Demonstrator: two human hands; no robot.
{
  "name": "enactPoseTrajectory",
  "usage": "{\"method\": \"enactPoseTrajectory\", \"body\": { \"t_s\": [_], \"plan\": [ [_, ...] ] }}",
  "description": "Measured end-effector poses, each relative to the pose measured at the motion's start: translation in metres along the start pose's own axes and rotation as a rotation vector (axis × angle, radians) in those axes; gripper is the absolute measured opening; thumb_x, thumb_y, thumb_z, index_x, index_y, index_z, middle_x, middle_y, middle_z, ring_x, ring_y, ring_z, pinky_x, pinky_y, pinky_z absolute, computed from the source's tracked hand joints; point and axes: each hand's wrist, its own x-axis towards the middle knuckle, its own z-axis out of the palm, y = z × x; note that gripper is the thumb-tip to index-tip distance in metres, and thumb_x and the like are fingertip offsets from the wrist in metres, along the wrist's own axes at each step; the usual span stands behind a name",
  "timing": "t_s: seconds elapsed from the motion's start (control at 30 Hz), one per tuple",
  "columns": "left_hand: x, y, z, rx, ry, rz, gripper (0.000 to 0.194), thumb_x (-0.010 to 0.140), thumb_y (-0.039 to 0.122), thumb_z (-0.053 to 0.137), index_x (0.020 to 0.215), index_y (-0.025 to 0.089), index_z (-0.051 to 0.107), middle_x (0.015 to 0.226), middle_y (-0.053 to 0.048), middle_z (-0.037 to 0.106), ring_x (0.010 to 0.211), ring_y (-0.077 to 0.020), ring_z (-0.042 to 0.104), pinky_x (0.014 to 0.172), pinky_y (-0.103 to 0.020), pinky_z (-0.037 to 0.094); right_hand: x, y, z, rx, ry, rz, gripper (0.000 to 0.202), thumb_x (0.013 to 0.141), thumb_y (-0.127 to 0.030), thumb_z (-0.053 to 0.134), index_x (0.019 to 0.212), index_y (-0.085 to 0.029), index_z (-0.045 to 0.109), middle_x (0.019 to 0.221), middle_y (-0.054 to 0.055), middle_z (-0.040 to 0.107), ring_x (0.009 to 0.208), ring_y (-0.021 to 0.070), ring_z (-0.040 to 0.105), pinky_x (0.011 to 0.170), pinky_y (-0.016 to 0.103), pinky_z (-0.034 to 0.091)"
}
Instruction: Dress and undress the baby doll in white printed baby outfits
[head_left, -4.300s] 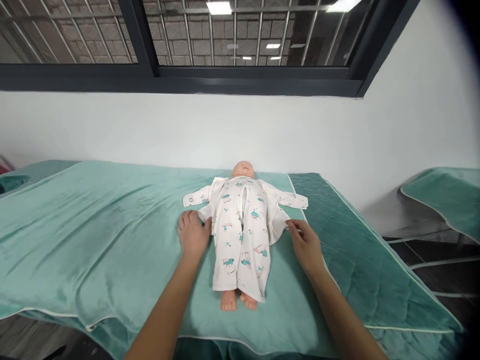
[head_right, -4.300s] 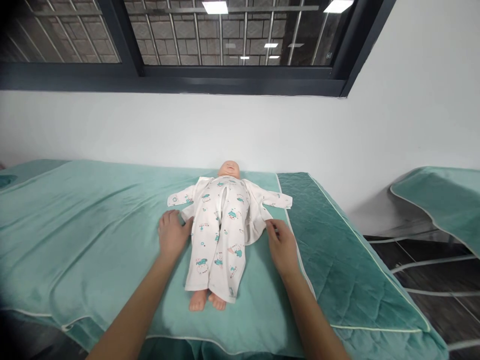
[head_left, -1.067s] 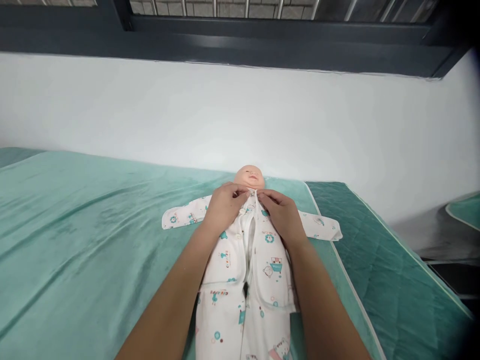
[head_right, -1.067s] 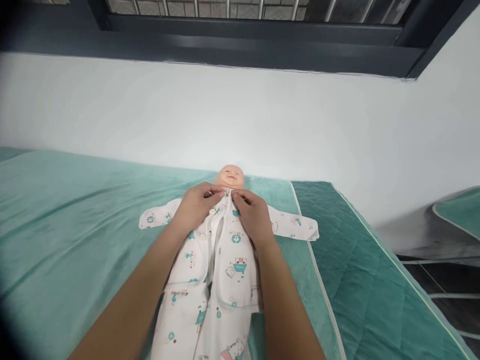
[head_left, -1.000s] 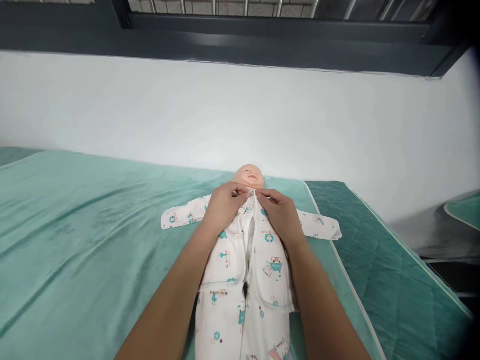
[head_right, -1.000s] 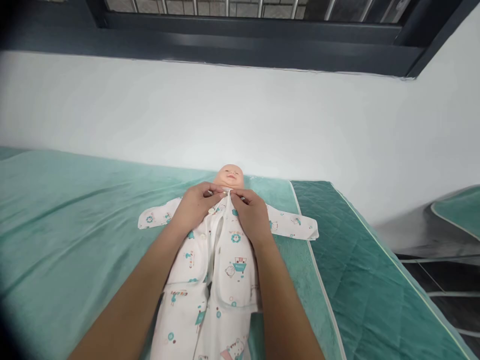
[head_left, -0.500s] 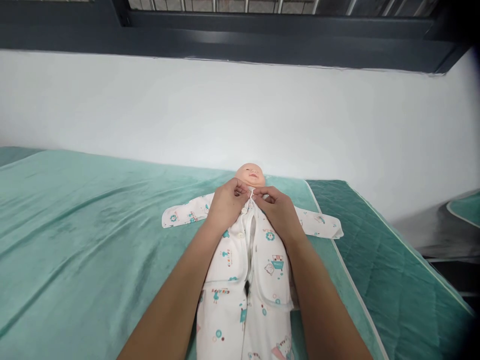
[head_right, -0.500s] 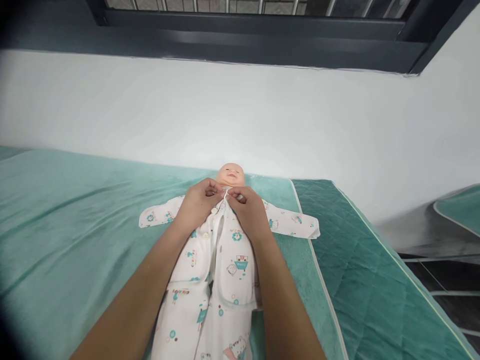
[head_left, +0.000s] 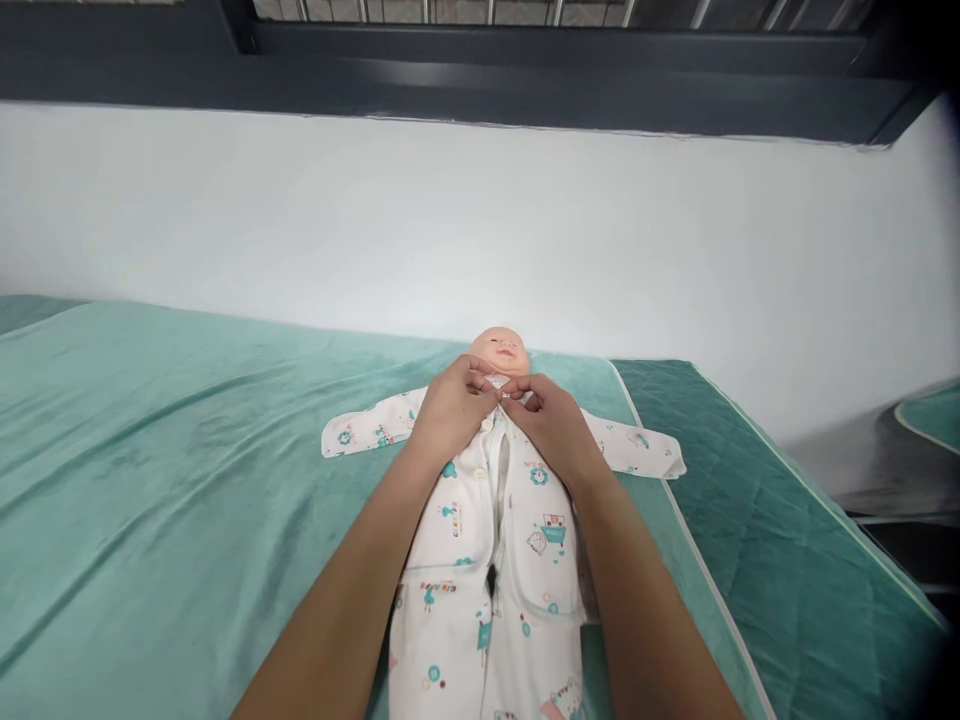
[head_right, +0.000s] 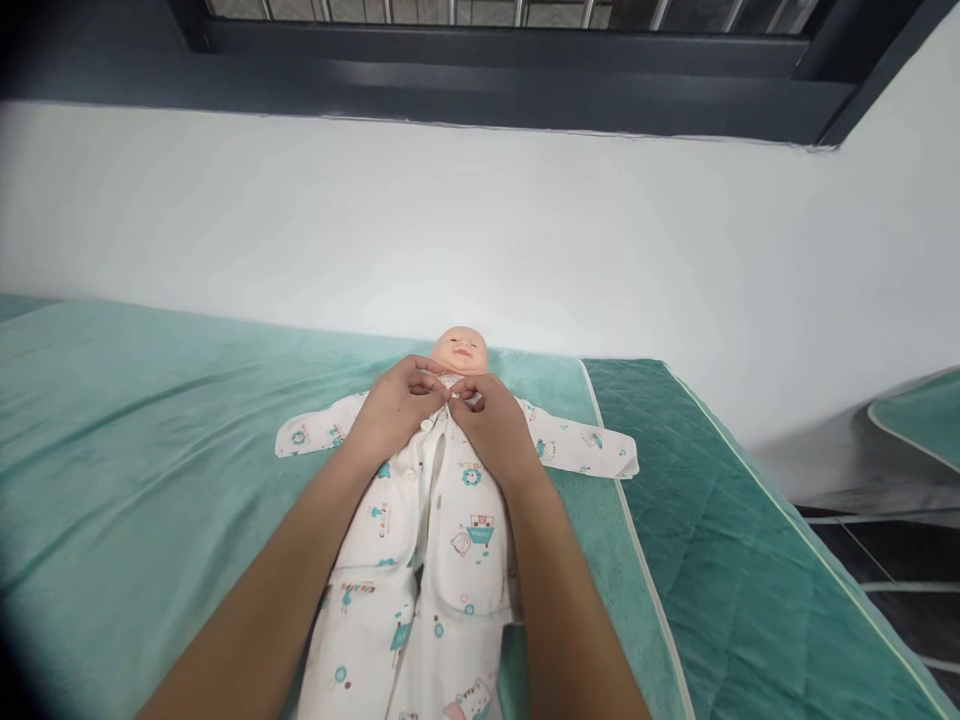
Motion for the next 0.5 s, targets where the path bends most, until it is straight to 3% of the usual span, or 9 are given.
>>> {"method": "enactPoseTrajectory", "body": {
  "t_s": [0.27,0.5],
  "plan": [
    [0.0016,-0.0042,-0.0018,-0.078,-0.038,-0.018,0.035,0.071,0.022,0.068,0.105,0.022,0.059,0.082,0.000,0.069,0.071,-0.0129,0.060,0.058,-0.022,0.039,0.0002,0.0003,-0.0006,0.045,-0.020,0.040,0.019,0.077,-0.034,0.062,0.091,-0.023,0.069,0.081,-0.001,0.063,0.059,0.0118,0.047,0.059,0.028,0.037],
    [0.0018,-0.0033,-0.0051,-0.195,-0.083,-0.038,0.031,0.069,0.022,0.070,0.099,0.020,0.062,0.079,0.001,0.064,0.063,-0.0104,0.054,0.056,-0.022,0.038,-0.0007,0.0047,-0.0003,0.069,0.096,0.027,0.013,0.079,-0.031,0.057,0.078,-0.022,0.066,0.068,-0.002,0.059,0.062,0.0142,0.048,0.064,0.030,0.038]
  ]
}}
